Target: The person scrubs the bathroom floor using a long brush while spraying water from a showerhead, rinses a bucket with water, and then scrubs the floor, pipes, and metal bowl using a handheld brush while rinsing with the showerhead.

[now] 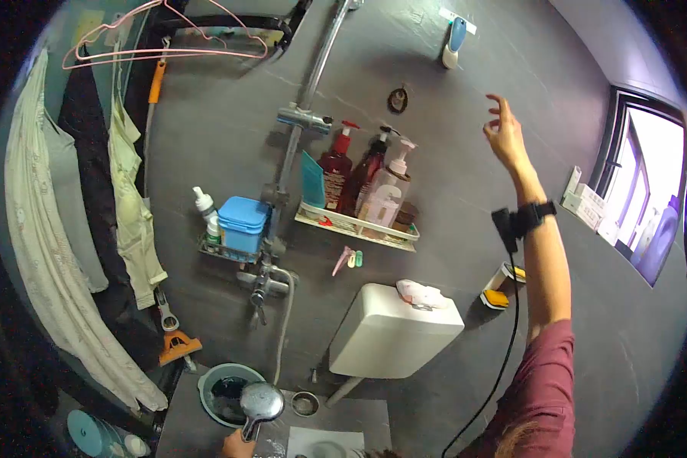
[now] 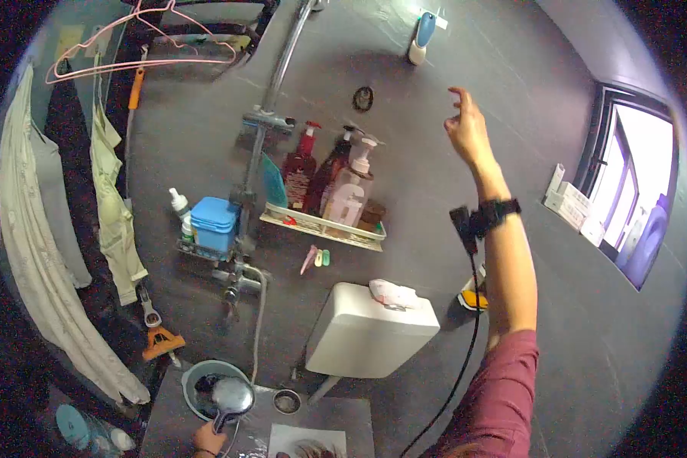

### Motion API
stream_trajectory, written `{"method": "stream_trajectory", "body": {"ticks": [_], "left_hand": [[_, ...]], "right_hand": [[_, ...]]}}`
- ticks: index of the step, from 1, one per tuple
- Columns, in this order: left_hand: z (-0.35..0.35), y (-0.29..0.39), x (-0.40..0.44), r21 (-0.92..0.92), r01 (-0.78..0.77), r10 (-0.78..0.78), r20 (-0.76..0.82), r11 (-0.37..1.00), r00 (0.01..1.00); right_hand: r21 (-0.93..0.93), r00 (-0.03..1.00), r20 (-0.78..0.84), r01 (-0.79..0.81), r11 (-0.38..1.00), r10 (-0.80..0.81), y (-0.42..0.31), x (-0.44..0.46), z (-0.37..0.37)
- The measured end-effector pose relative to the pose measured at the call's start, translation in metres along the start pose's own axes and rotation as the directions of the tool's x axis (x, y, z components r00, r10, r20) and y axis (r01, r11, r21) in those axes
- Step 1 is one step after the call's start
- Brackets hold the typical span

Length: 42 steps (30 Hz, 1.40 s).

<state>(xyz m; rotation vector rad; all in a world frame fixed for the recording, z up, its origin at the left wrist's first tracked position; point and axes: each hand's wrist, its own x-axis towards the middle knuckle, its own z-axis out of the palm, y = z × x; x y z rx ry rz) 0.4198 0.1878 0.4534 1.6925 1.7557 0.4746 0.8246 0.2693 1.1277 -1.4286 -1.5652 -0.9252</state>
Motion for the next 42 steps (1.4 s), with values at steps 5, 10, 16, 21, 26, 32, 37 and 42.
{"method": "stream_trajectory", "body": {"ticks": [5, 10, 16, 21, 26, 32, 37, 42], "left_hand": [[-0.031, 0.016, -0.011, -0.061, -0.032, 0.035, 0.060, 0.998, 0.998], [0.010, -0.015, 0.026, -0.173, -0.131, 0.133, 0.001, 0.976, 0.991], [0.035, -0.012, 0.092, -0.003, -0.112, 0.112, -0.006, 0.994, 0.994], [0.040, 0.006, 0.126, -0.014, -0.043, 0.044, 0.122, 0.999, 0.992], [0.047, 0.010, 0.145, -0.074, 0.004, 0.010, 0.187, 0.997, 0.982], [0.056, 0.007, 0.151, -0.136, 0.027, 0.008, 0.252, 0.990, 0.968], [0.050, 0.014, 0.145, -0.108, -0.003, 0.035, 0.297, 0.994, 0.954], [0.014, 0.055, 0.112, 0.073, -0.093, 0.063, 0.331, 0.993, 0.941]], "right_hand": [[-0.212, 0.990, -0.139, -0.030, 0.977, 0.000, 0.038, 0.082, 0.018], [-0.172, 0.982, -0.189, -0.037, 0.984, 0.004, 0.047, 0.143, 0.038], [-0.216, 0.935, -0.303, -0.256, 0.942, 0.185, 0.061, 0.215, 0.073], [-0.411, 0.973, -0.208, -0.180, 0.894, 0.101, 0.052, 0.220, 0.082], [-0.324, 0.936, -0.352, -0.103, 0.940, -0.019, 0.071, 0.239, 0.071], [0.180, 0.911, -0.251, -0.289, 0.940, 0.328, 0.090, 0.232, 0.040], [0.702, 0.996, -0.049, 0.084, 0.707, -0.069, 0.090, 0.150, 0.021], [0.927, 0.974, 0.226, -0.210, 0.311, -0.014, 0.060, 0.017, 0.004]]}}
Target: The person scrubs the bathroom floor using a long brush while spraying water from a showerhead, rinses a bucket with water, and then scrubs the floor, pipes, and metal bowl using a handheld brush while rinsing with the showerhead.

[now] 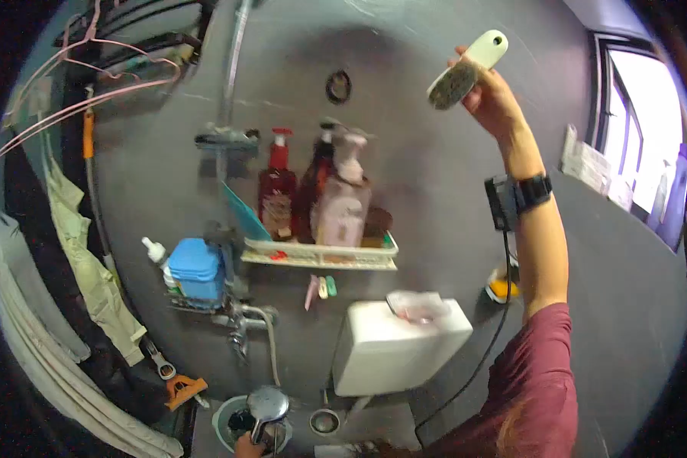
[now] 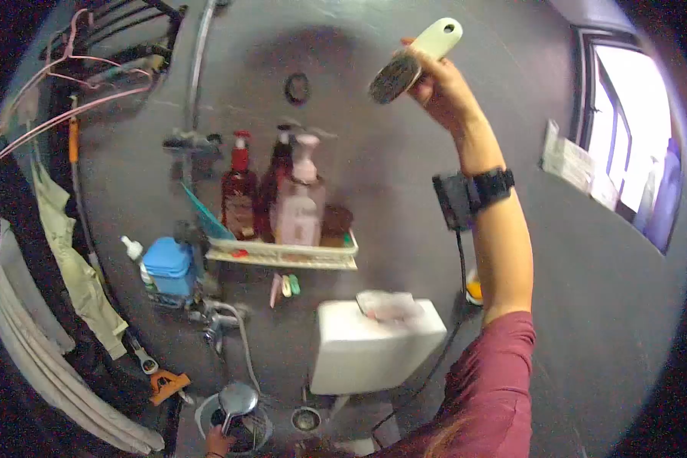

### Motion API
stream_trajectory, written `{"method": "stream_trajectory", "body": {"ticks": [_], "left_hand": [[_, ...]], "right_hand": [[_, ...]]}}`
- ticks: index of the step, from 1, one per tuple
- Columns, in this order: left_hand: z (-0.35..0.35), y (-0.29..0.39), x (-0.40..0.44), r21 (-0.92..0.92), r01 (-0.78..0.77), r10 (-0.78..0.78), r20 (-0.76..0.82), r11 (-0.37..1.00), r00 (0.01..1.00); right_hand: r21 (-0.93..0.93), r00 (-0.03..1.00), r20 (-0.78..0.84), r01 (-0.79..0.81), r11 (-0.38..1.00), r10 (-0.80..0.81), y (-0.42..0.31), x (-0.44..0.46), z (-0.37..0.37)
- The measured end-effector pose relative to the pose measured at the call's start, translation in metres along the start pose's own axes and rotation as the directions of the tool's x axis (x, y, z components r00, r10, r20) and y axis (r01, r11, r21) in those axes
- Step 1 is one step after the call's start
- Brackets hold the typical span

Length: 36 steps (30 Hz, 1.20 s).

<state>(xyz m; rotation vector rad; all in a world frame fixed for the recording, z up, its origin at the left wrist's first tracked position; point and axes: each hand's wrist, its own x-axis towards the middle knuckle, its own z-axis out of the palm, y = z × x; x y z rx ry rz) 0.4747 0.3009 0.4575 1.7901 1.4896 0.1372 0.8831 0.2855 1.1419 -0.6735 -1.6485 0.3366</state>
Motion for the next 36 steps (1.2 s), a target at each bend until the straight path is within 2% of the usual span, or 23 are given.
{"method": "stream_trajectory", "body": {"ticks": [2, 3, 5, 7, 9, 11, 13, 15, 16, 18, 21, 22, 23, 24, 25, 27, 28, 29, 31, 32, 34, 35, 36], "left_hand": [[0.005, 0.004, -0.011, 0.021, -0.069, 0.072, -0.239, 0.997, 0.968], [0.008, 0.007, -0.020, 0.033, -0.062, 0.067, -0.195, 0.998, 0.979], [0.019, 0.012, -0.043, 0.019, -0.150, 0.149, -0.256, 0.989, 0.955], [0.048, -0.008, -0.043, -0.106, -0.054, 0.039, -0.134, 0.993, 0.990], [0.067, -0.013, -0.059, 0.022, -0.197, 0.198, -0.183, 0.980, 0.963], [0.077, -0.004, -0.077, -0.016, -0.143, 0.141, -0.074, 0.990, 0.987], [0.077, 0.018, -0.102, 0.140, -0.148, 0.159, -0.070, 0.979, 0.985], [0.104, 0.010, -0.108, 0.079, -0.180, 0.189, -0.120, 0.980, 0.975], [0.109, 0.016, -0.113, 0.082, -0.149, 0.158, -0.104, 0.985, 0.982], [0.123, 0.035, -0.115, 0.073, -0.096, 0.093, 0.037, 0.993, 0.995], [0.161, 0.052, -0.117, 0.103, -0.104, 0.104, 0.000, 0.989, 0.995], [0.179, 0.054, -0.115, 0.155, -0.135, 0.148, -0.076, 0.979, 0.986], [0.190, 0.064, -0.114, 0.157, -0.100, 0.115, -0.092, 0.983, 0.989], [0.202, 0.071, -0.115, 0.161, -0.067, 0.079, -0.072, 0.985, 0.994], [0.214, 0.079, -0.117, 0.164, -0.034, 0.042, -0.044, 0.986, 0.998], [0.232, 0.093, -0.117, 0.190, 0.017, -0.010, -0.036, 0.982, 0.999], [0.245, 0.101, -0.114, 0.151, 0.008, 0.003, -0.075, 0.989, 0.997], [0.257, 0.103, -0.111, 0.113, -0.005, 0.018, -0.114, 0.994, 0.993], [0.285, 0.088, -0.100, 0.202, 0.004, 0.019, -0.115, 0.979, 0.993], [0.296, 0.085, -0.094, 0.157, 0.019, -0.005, -0.092, 0.987, 0.996], [0.307, 0.072, -0.083, 0.106, 0.031, -0.025, -0.057, 0.994, 0.998], [0.318, 0.064, -0.073, 0.127, 0.033, -0.028, -0.043, 0.991, 0.999], [0.326, 0.057, -0.062, 0.144, 0.028, -0.024, -0.031, 0.989, 0.999]], "right_hand": [[0.019, 0.993, -0.028, -0.117, 0.993, 0.118, 0.002, -0.058, 0.018], [0.002, 0.976, -0.074, -0.205, 0.979, 0.205, 0.002, -0.086, 0.030], [0.048, 0.949, -0.033, -0.312, 0.949, 0.313, 0.009, -0.137, 0.046], [0.067, 0.902, -0.038, -0.428, 0.901, 0.431, 0.020, -0.184, 0.053], [-0.044, 0.843, -0.085, -0.536, 0.843, 0.531, 0.030, -0.232, 0.061], [-0.142, 0.800, -0.079, -0.600, 0.788, 0.595, 0.039, -0.281, 0.069], [-0.172, 0.759, -0.020, -0.644, 0.745, 0.651, 0.052, -0.336, 0.066], [0.009, 0.529, 0.030, -0.849, 0.529, 0.848, 0.059, -0.384, 0.056], [0.024, 0.505, 0.048, -0.863, 0.505, 0.862, 0.069, -0.408, 0.050], [0.397, 0.448, -0.128, -0.794, 0.459, 0.885, 0.096, -0.457, 0.030], [0.608, 0.389, -0.108, -0.702, 0.371, 0.915, 0.127, -0.518, -0.001], [0.578, 0.373, -0.049, -0.746, 0.331, 0.927, 0.146, -0.553, -0.019], [0.558, 0.289, 0.011, -0.796, 0.234, 0.957, 0.159, -0.578, -0.032], [0.259, 0.271, -0.074, -0.924, 0.281, 0.960, 0.168, -0.589, -0.033], [-0.069, 0.282, -0.156, -0.959, 0.274, 0.947, 0.174, -0.602, -0.033], [-0.115, 0.458, -0.146, -0.888, 0.445, 0.877, 0.228, -0.692, -0.048], [-0.019, 0.277, -0.119, -0.961, 0.277, 0.953, 0.242, -0.715, -0.056], [0.000, 0.268, -0.104, -0.963, 0.269, 0.958, 0.256, -0.737, -0.061], [0.341, -0.102, -0.046, -0.937, -0.081, 0.994, 0.287, -0.778, -0.064], [0.352, -0.115, -0.032, -0.931, -0.096, 0.993, 0.304, -0.808, -0.063], [0.640, 0.033, -0.049, -0.767, 0.056, 0.998, 0.329, -0.855, -0.054], [0.651, 0.022, -0.044, -0.758, 0.046, 0.999, 0.349, -0.882, -0.056], [0.735, 0.026, 0.044, -0.678, -0.014, 0.999, 0.364, -0.897, -0.057]]}}
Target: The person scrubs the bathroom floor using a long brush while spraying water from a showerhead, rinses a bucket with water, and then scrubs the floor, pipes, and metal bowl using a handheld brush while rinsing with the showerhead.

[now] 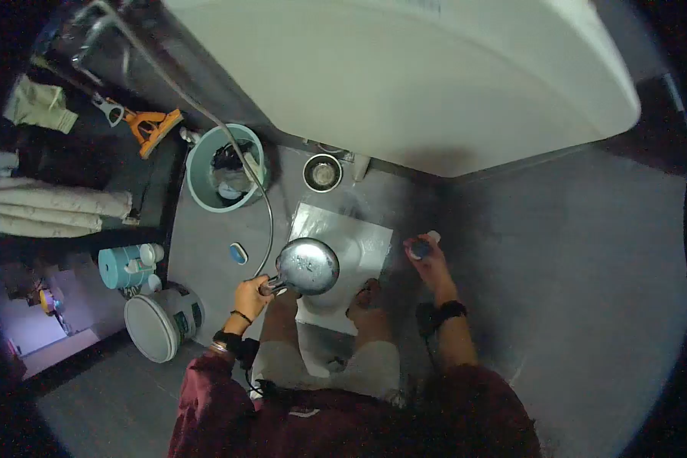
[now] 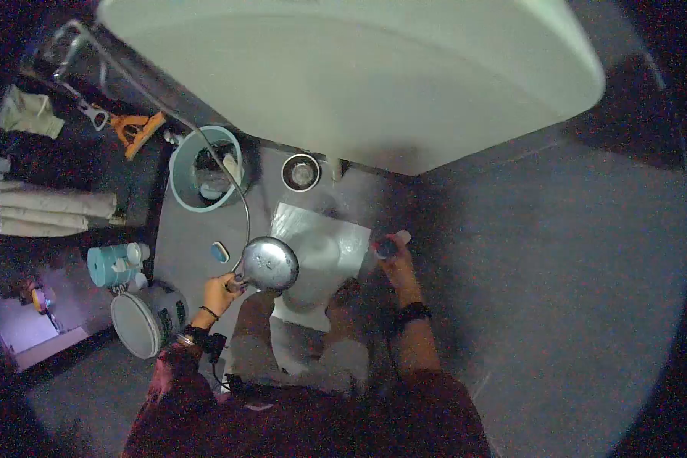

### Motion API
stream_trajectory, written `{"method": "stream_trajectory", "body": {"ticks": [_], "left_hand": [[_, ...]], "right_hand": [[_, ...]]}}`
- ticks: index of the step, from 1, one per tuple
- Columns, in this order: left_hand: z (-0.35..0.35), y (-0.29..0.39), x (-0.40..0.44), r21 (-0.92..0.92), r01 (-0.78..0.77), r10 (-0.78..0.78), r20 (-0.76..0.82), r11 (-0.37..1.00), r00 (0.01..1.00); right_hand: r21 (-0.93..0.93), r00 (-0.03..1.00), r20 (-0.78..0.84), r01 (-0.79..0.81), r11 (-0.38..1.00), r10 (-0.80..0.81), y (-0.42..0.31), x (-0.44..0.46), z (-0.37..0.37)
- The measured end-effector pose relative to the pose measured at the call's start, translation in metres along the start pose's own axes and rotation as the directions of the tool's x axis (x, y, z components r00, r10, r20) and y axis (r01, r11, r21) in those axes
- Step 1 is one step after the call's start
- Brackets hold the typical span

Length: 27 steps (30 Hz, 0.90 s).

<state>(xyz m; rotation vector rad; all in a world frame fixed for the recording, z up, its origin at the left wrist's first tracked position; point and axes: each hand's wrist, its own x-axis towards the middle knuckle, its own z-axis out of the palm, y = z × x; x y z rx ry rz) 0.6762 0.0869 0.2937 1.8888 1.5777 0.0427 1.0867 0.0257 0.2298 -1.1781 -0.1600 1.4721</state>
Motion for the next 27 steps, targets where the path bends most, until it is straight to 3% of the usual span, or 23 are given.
{"method": "stream_trajectory", "body": {"ticks": [1, 3, 5, 6, 7, 8, 10, 11, 13, 14, 16, 17, 19, 20, 22, 25, 27], "left_hand": [[0.006, -0.006, 0.010, 0.007, -0.003, 0.003, 0.007, 1.000, 1.000], [0.018, -0.013, 0.034, -0.073, -0.114, 0.117, 0.036, 0.991, 0.993], [0.020, -0.015, 0.061, -0.042, -0.105, 0.109, 0.092, 0.994, 0.990], [0.025, -0.018, 0.075, -0.014, -0.089, 0.090, 0.141, 0.996, 0.986], [0.032, -0.026, 0.090, -0.008, -0.105, 0.105, 0.141, 0.994, 0.984], [0.036, -0.034, 0.106, 0.032, -0.185, 0.179, 0.136, 0.982, 0.975], [0.044, -0.036, 0.139, 0.068, -0.281, 0.270, 0.134, 0.957, 0.954], [0.047, -0.039, 0.153, 0.105, -0.320, 0.304, 0.143, 0.942, 0.942], [0.050, -0.041, 0.176, 0.124, -0.373, 0.356, 0.143, 0.919, 0.923], [0.052, -0.044, 0.186, 0.160, -0.419, 0.397, 0.156, 0.894, 0.905], [0.067, -0.055, 0.205, 0.167, -0.506, 0.482, 0.165, 0.846, 0.860], [0.067, -0.059, 0.214, 0.163, -0.513, 0.490, 0.164, 0.843, 0.856], [0.071, -0.055, 0.223, 0.155, -0.590, 0.563, 0.189, 0.792, 0.805], [0.076, -0.054, 0.232, 0.153, -0.595, 0.573, 0.164, 0.789, 0.803], [0.091, -0.059, 0.247, 0.147, -0.641, 0.589, 0.280, 0.754, 0.758], [0.128, -0.072, 0.268, 0.068, -0.681, 0.638, 0.295, 0.729, 0.712], [0.142, -0.071, 0.266, 0.095, -0.682, 0.631, 0.303, 0.726, 0.714]], "right_hand": [[0.112, 0.996, 0.068, -0.059, 0.992, 0.052, 0.009, 0.012, -0.010], [0.207, 0.990, 0.057, -0.140, 0.968, 0.131, 0.026, 0.043, -0.028], [0.301, 0.980, 0.050, -0.200, 0.932, 0.195, 0.041, 0.066, -0.040], [0.018, 0.982, -0.078, -0.168, 0.986, 0.169, 0.049, 0.078, -0.050], [-0.272, 0.976, -0.193, -0.153, 0.950, 0.102, 0.055, 0.091, -0.056], [-0.266, 0.977, -0.196, -0.136, 0.954, 0.085, 0.061, 0.105, -0.059], [-0.498, 0.944, -0.330, -0.195, 0.845, 0.024, 0.067, 0.134, -0.066], [-0.497, 0.940, -0.341, -0.188, 0.847, 0.009, 0.062, 0.152, -0.071], [-0.866, 0.929, -0.205, -0.319, 0.386, 0.308, 0.043, 0.187, -0.078], [-0.869, 0.931, -0.217, -0.322, 0.375, 0.294, 0.040, 0.195, -0.076], [-0.933, 0.994, -0.084, -0.103, 0.344, 0.070, 0.041, 0.210, -0.072], [-0.934, 0.994, -0.090, -0.106, 0.342, 0.063, 0.039, 0.222, -0.069], [-0.949, 0.942, -0.286, -0.252, -0.191, 0.174, 0.028, 0.247, -0.072], [-0.948, 0.948, -0.279, -0.246, -0.203, 0.153, 0.025, 0.260, -0.072], [-0.887, 0.992, -0.121, -0.091, -0.452, 0.037, 0.035, 0.285, -0.065], [-0.866, 0.997, 0.036, 0.063, -0.496, 0.064, 0.076, 0.361, -0.134], [-0.869, 0.992, 0.128, 0.121, -0.480, 0.019, 0.082, 0.356, -0.140]]}}
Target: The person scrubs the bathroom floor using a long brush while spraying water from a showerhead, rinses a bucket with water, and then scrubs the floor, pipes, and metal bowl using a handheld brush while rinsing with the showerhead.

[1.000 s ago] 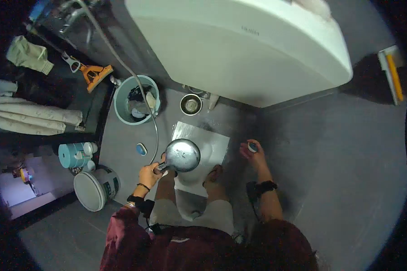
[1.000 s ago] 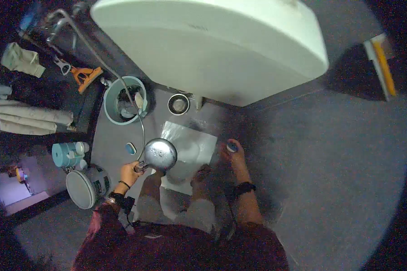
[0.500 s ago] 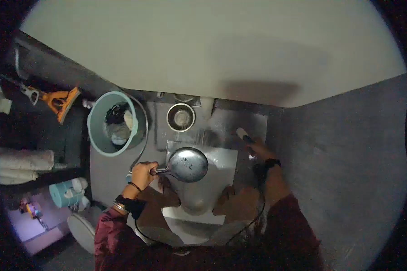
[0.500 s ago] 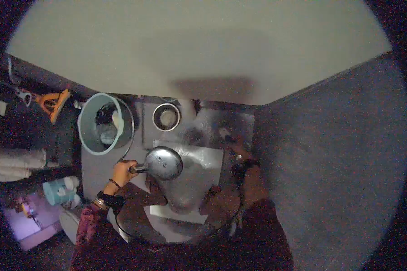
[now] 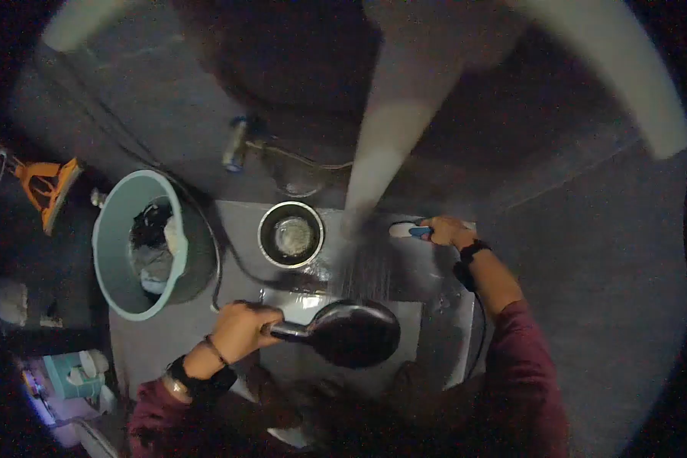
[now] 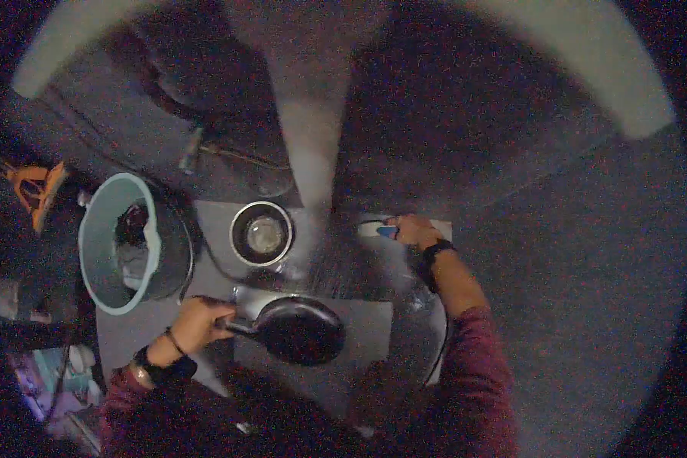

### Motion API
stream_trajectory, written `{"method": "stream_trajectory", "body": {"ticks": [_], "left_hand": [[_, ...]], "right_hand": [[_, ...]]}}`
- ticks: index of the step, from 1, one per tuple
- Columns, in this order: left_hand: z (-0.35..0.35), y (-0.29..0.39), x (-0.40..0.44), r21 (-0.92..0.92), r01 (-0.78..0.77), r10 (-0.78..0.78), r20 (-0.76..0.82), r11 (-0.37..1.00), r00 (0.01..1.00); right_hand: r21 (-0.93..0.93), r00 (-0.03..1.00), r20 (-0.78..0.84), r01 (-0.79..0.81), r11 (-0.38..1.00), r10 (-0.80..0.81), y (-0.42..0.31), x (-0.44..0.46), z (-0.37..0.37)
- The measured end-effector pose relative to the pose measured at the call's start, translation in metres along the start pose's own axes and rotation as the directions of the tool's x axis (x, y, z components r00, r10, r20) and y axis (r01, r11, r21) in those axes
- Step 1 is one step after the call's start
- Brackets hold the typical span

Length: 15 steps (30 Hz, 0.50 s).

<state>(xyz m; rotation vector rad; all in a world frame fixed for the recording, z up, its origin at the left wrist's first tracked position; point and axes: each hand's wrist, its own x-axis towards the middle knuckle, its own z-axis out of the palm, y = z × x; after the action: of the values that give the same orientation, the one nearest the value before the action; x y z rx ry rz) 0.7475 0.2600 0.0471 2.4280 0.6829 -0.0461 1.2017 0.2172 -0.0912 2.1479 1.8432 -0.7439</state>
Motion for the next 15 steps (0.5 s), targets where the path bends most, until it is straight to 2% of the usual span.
{"method": "stream_trajectory", "body": {"ticks": [1, 2, 3, 5, 7, 8, 10, 11, 13, 14, 15], "left_hand": [[0.006, 0.000, -0.001, 0.065, 0.007, -0.008, 0.009, 0.998, 1.000], [0.010, 0.003, -0.002, 0.126, 0.018, -0.021, 0.017, 0.992, 1.000], [0.013, 0.005, -0.007, 0.127, 0.021, -0.024, 0.018, 0.992, 1.000], [0.009, 0.006, -0.015, 0.172, 0.065, -0.096, 0.180, 0.983, 0.979], [0.008, 0.009, -0.017, 0.182, 0.049, -0.076, 0.145, 0.982, 0.987], [0.011, 0.013, -0.016, 0.182, 0.033, -0.052, 0.098, 0.983, 0.994], [0.021, 0.017, -0.013, 0.181, 0.070, -0.095, 0.134, 0.981, 0.986], [0.028, 0.016, -0.014, 0.129, 0.125, -0.139, 0.113, 0.984, 0.984], [0.038, 0.019, -0.017, 0.075, 0.186, -0.193, 0.098, 0.980, 0.976], [0.044, 0.020, -0.017, 0.024, 0.253, -0.254, 0.100, 0.967, 0.962], [0.048, 0.023, -0.015, -0.030, 0.320, -0.315, 0.107, 0.947, 0.943]], "right_hand": [[0.011, 0.996, -0.058, 0.072, 0.997, -0.072, -0.004, -0.001, 0.003], [0.010, 0.995, -0.065, 0.073, 0.997, -0.072, 0.003, 0.003, 0.010], [0.048, 0.990, -0.074, 0.121, 0.991, -0.118, 0.010, 0.008, 0.020], [0.109, 0.984, -0.084, 0.168, 0.980, -0.159, 0.022, 0.016, 0.045], [0.394, 0.987, -0.113, 0.147, 0.907, -0.111, 0.022, 0.030, 0.057], [0.399, 0.987, -0.110, 0.153, 0.904, -0.118, 0.020, 0.036, 0.065], [0.572, 0.933, -0.289, 0.347, 0.743, -0.212, 0.000, 0.044, 0.077], [0.578, 0.932, -0.288, 0.352, 0.737, -0.219, -0.009, 0.054, 0.081], [0.433, 0.922, -0.384, 0.226, 0.872, -0.048, -0.020, 0.084, 0.092], [0.440, 0.923, -0.381, 0.232, 0.867, -0.053, -0.019, 0.097, 0.099], [0.291, 0.874, -0.479, 0.245, 0.925, -0.081, -0.023, 0.104, 0.101]]}}
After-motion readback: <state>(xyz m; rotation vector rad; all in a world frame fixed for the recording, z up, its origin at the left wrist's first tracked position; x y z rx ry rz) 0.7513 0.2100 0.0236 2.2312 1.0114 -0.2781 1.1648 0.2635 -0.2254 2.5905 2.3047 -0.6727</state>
